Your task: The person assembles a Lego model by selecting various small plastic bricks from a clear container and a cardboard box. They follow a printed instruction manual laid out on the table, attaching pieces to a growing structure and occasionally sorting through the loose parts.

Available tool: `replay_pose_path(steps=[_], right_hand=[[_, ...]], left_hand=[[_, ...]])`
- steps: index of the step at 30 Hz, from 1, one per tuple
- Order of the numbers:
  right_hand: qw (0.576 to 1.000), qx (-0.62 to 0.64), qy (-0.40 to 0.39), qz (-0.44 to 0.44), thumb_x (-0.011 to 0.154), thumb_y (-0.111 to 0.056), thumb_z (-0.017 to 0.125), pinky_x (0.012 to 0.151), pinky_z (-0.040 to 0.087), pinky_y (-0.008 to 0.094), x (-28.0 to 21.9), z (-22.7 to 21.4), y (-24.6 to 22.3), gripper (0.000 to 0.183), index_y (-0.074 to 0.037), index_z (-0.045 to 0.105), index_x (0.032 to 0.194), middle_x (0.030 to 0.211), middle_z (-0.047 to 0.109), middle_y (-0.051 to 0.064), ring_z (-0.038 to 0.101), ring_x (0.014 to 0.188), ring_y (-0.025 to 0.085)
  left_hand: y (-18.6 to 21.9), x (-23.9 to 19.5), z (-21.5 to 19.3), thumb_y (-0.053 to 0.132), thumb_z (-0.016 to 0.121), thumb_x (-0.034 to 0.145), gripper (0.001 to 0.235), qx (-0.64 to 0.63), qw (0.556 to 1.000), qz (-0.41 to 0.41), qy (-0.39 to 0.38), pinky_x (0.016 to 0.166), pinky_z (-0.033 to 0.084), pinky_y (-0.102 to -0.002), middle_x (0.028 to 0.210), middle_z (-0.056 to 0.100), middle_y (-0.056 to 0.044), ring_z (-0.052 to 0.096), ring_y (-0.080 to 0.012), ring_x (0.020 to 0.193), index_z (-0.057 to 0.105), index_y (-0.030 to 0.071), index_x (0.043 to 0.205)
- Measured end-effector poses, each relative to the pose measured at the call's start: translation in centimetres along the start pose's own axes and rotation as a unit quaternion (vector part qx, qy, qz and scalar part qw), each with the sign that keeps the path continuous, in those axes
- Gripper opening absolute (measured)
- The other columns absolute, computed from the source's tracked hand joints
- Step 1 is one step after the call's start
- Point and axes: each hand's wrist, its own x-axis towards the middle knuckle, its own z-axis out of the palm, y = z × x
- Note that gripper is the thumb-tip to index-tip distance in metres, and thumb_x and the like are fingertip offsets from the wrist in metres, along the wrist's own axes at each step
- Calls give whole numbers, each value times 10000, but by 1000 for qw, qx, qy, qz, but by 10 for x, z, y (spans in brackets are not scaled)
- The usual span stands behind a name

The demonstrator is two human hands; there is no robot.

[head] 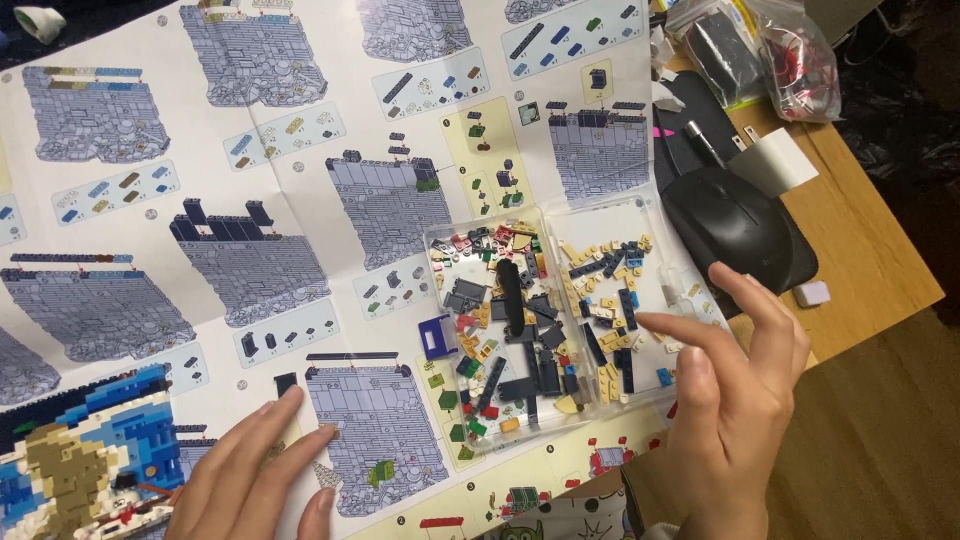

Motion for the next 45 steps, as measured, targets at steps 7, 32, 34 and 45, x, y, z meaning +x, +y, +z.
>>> replay_pose_path(steps=[7,32,34,45], right_hand=[[999,-17,-14,35,1042,-309,228,1142,222,557,-3,7,14,537,-75,687,1196,1476,372,151,269,1390,366],[974,126,175,76,952,-168,322,893,459,358,-17,12,-6,404,69,624,1080,1271,589,240,520,1277,320],[977,101,190,2,944,-77,295,1186,437,548,-18,15,-19,404,140,614,1064,1230,544,290,504,1283,414],[970,-85,-159,-164,783,-112,606,1132,272,565,12,-39,-20,243,-270,760,884,1452,462,144,347,1390,384]], left_hand=[[-5,0,1,426,532,808,482,13,999,-1,-30,1060,370,-440,1509,450,105,407,-197,1379,591,345,1279],[-6,2,-2,454,529,812,497,17,998,-4,-54,1028,395,-463,1535,414,89,384,-203,1394,573,353,1297],[-2,4,-8,387,512,859,475,-21,998,49,-33,1077,348,-454,1535,411,37,387,-219,1388,564,280,1319],[-4,4,-8,343,547,867,486,-28,994,109,-1,1011,427,-450,1549,380,-76,418,-257,1374,538,191,1329]])
